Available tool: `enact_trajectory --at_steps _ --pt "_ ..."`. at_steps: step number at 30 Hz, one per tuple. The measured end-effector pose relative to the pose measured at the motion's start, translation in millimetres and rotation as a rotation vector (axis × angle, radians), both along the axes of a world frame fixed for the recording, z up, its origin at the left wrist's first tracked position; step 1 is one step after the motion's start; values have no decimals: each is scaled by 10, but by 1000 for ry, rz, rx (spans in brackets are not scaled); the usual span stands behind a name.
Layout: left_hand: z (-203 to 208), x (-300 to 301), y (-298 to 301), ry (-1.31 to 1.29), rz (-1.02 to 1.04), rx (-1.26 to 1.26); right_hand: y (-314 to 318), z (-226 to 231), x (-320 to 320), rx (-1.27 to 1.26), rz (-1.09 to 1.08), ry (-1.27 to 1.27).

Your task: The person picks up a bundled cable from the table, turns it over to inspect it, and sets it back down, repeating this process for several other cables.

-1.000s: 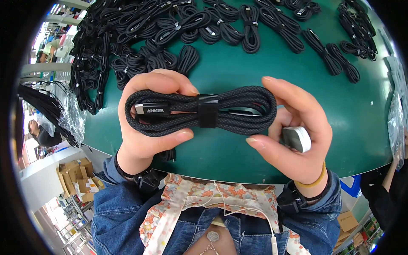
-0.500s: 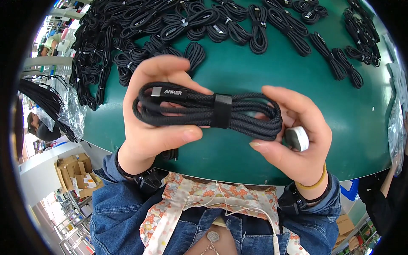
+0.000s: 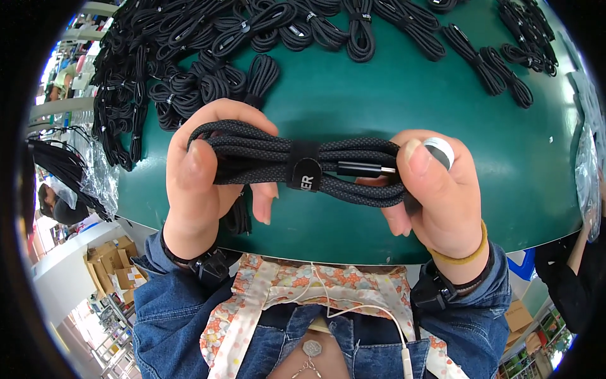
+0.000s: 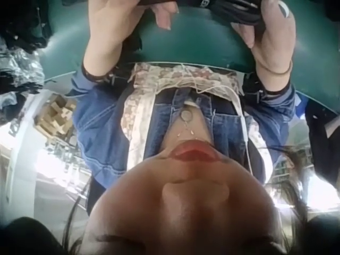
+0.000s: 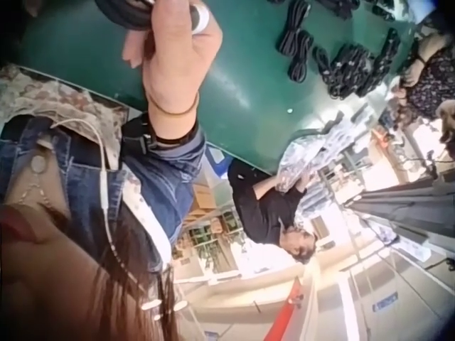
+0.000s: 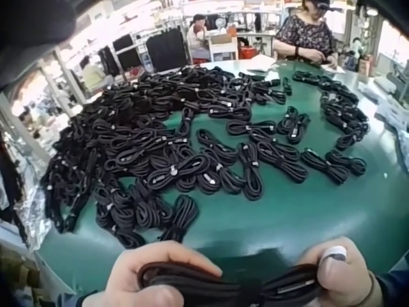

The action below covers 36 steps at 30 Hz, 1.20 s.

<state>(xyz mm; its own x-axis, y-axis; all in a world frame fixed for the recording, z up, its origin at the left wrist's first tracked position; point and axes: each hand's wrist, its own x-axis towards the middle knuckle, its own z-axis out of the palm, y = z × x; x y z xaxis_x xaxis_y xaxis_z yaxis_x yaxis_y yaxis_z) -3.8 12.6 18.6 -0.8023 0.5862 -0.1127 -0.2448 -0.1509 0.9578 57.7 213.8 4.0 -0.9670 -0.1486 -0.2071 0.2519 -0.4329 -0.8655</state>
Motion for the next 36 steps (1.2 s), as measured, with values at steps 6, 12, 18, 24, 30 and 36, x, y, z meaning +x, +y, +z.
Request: enact_trajectory --at_steps 6,12,18,24,30,36 --pt "5 -19 -31 -138 -13 81 -36 -18 -6 -82 -30 -35" --pt "-133 -295 -149 754 361 -338 24 188 -69 395 232 -50" --pt "-206 -624 -388 1260 521 -939 146 137 -155 219 -173 -2" --pt "-313 -442 -148 1327 272 -1306 293 130 -251 92 -491 141" --pt "-361 -415 -118 1292 229 -1297 146 28 -172 148 -331 116" --pt "-279 -274 -21 527 279 -236 -32 90 -110 384 -119 10"
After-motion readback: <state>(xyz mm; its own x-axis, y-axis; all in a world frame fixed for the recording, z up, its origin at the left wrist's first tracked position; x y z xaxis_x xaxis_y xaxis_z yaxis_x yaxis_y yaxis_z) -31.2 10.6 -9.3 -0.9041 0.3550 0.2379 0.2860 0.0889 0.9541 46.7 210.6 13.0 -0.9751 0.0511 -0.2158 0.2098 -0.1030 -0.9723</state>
